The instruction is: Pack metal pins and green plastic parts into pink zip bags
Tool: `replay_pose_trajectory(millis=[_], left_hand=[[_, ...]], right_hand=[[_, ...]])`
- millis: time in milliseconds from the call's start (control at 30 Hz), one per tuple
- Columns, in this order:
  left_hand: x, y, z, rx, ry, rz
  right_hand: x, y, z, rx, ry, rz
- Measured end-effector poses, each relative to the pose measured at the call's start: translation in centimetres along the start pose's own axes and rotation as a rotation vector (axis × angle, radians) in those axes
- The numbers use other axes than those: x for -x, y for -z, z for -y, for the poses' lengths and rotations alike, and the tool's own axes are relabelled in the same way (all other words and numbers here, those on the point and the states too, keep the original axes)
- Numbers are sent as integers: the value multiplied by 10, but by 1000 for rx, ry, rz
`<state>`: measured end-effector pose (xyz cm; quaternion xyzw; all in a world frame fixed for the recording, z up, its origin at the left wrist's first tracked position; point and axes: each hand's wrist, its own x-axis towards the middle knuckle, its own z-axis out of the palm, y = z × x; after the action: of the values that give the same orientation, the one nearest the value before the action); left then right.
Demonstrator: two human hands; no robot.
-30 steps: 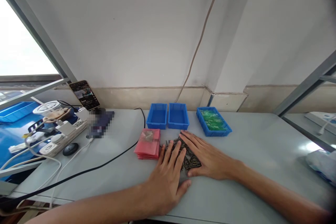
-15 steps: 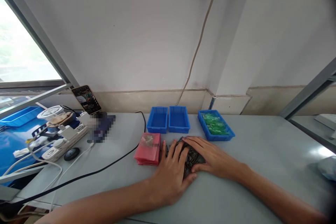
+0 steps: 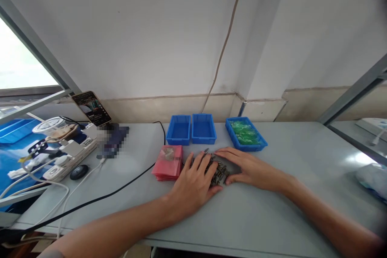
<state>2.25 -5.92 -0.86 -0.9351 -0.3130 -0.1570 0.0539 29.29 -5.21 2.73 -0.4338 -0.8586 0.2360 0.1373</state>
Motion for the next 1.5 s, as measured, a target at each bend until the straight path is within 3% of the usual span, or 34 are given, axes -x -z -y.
replay_pose_trajectory(millis=[233, 533, 1500], left_hand=[[-2, 7, 0, -122, -81, -4], [-2, 14, -2, -125, -76, 8], [-4, 11, -2, -129, -122, -20]], right_hand=[[1, 1, -5, 50, 42, -89], [-9, -8, -11, 139, 147, -199], [-19, -7, -9, 171, 179, -178]])
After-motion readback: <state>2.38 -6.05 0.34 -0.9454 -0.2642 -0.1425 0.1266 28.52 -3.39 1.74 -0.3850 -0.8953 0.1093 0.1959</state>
